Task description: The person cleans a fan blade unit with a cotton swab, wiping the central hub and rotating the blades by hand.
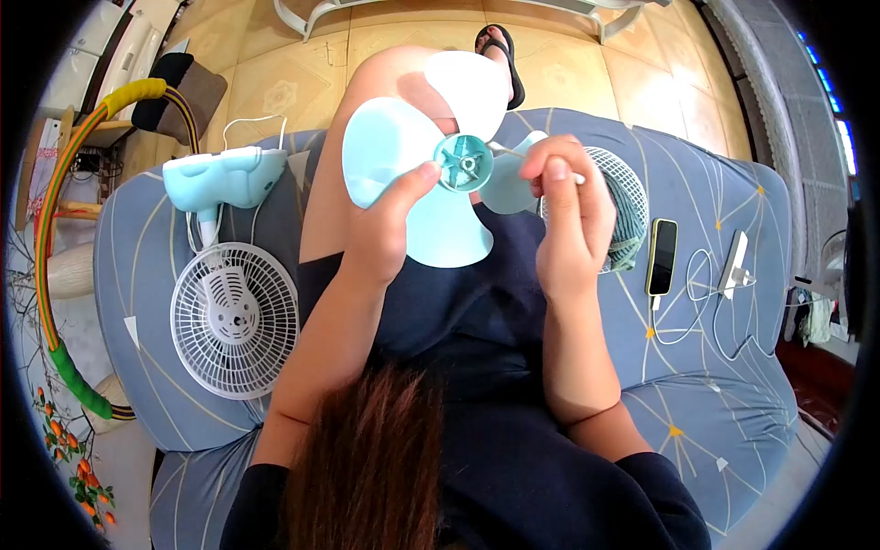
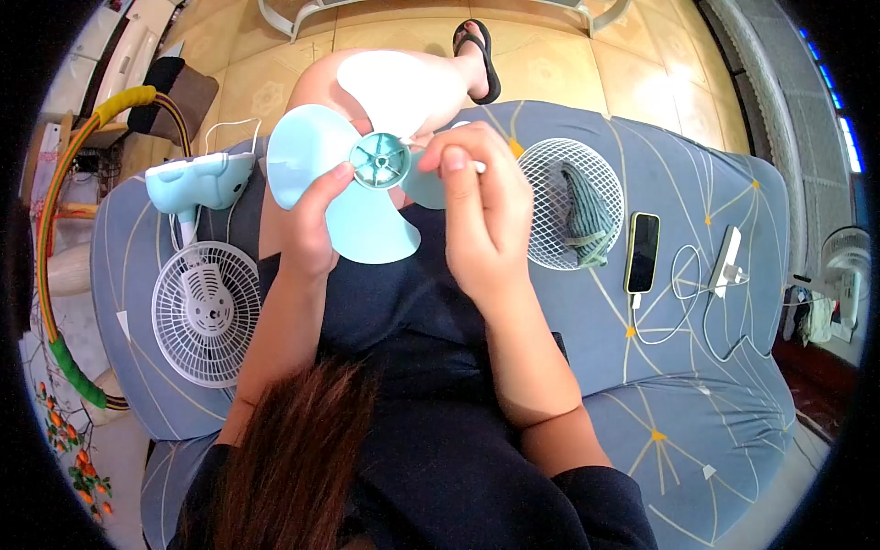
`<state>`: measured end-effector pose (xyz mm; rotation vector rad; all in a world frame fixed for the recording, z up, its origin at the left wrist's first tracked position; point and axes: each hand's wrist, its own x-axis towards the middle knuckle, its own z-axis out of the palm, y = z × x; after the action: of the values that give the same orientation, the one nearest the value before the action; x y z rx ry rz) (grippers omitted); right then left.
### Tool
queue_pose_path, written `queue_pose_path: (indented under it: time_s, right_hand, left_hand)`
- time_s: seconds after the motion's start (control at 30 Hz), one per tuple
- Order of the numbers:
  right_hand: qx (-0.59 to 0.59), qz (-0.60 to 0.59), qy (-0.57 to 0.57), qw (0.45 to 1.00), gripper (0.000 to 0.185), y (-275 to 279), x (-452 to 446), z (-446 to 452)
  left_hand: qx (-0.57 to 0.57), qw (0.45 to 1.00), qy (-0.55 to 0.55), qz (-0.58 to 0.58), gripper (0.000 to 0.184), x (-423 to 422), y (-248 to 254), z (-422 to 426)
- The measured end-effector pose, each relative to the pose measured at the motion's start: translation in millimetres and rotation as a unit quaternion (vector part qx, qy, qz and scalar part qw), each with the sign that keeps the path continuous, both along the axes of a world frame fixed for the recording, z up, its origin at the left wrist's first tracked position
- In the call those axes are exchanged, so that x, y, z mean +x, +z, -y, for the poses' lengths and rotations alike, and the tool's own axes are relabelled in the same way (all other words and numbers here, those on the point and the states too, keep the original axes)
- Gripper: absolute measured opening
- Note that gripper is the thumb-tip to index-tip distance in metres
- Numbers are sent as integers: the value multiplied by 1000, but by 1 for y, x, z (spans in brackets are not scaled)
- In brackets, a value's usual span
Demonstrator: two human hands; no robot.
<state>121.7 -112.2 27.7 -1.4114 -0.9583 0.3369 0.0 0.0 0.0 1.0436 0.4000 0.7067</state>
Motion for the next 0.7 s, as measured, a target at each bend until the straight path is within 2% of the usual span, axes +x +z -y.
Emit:
queue_pose_path:
  time_s: [0.07, 0.27, 0.4, 0.5, 0.7]
  right_hand:
    - [-6, 17, -22, 1000, 19, 2, 3, 2]
    - [-25, 35, 5, 999, 14, -1, -2, -4]
    - [-86, 174, -15, 981, 8, -3, -3, -8]
    - [-116, 141, -16, 983, 8, -6, -7, -7]
    - [-77, 140, -23, 987, 9, -12, -6, -10]
  left_hand:
    - [-72, 997, -23, 9, 42, 0, -1, 0]
    - [-36, 999, -11, -2, 42, -1, 0, -1]
    - [-32, 999, 2, 2, 42, -1, 3, 1]
    - [-14, 1000, -4, 0, 42, -1, 5, 1]
    - [-33, 999, -10, 30, 42, 1, 2, 0]
